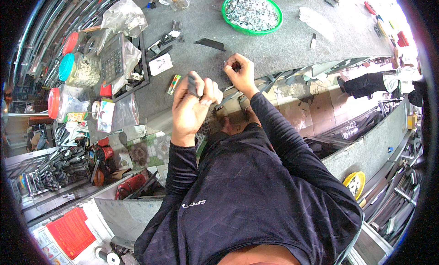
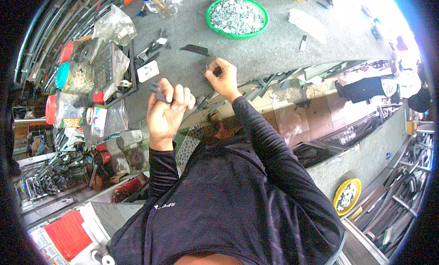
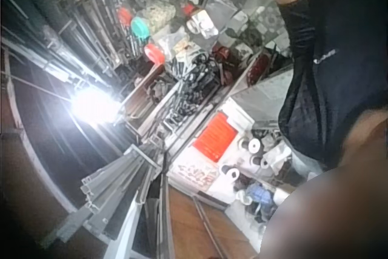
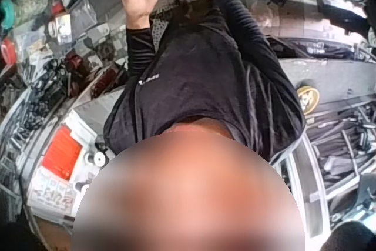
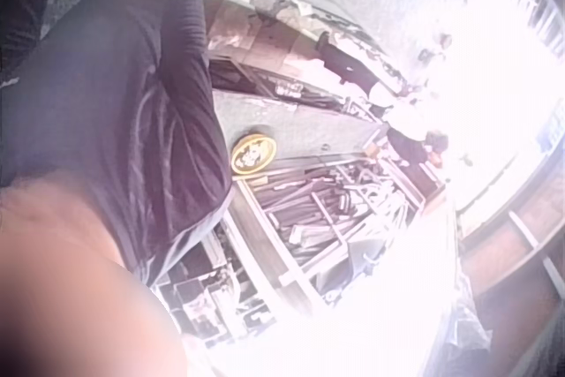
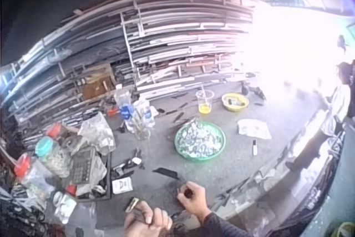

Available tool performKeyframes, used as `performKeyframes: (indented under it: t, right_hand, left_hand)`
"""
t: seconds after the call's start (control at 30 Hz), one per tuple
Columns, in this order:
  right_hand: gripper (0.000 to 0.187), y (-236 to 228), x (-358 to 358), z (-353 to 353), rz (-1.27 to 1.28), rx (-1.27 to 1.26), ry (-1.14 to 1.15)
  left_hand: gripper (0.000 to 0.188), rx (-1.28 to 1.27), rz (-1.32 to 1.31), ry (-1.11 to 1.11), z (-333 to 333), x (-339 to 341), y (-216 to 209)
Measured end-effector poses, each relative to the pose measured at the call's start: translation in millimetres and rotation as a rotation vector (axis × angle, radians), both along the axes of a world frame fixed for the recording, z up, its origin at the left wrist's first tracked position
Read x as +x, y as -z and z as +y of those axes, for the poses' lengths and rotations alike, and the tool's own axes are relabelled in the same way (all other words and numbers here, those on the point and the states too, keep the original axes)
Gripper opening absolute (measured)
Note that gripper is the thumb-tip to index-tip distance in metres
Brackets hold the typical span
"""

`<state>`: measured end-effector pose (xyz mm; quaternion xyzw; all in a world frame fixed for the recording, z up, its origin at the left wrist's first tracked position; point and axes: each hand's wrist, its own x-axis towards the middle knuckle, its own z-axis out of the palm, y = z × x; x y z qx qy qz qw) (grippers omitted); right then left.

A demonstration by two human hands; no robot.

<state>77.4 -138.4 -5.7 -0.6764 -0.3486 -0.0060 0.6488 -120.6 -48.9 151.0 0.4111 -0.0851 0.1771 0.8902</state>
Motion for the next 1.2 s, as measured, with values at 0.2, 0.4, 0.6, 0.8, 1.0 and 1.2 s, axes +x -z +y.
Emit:
performKeyframes:
  t: [0.2,0.4,0.6,0.8,1.0,1.2]
  right_hand:
    - [0.006,-1,-2,-1,0.031,-0.022,-0.011]
    - [0.006,-3,-2,0,0.010,-0.021,-0.008]
    - [0.010,-2,-2,-1,0.071,-0.046,0.000]
    - [0.009,-4,-3,0,0.022,-0.054,-0.032]
    - [0.008,-3,1,0,0.012,-0.067,-0.010]
    - [0.009,3,-1,0,0.062,-0.084,-0.028]
  left_hand:
    - [0.016,-0.366,-0.084,0.261,-13,-7,5]
    - [0.020,-0.416,-0.095,0.378,-28,-1,-11]
    - [0.029,-0.161,-0.462,0.432,1,-52,-138]
    - [0.030,0.714,-0.464,0.537,6,-58,-237]
    - [0.040,0.769,-0.175,0.601,9,-63,-253]
    - [0.042,0.600,-0.463,0.539,-4,-76,-214]
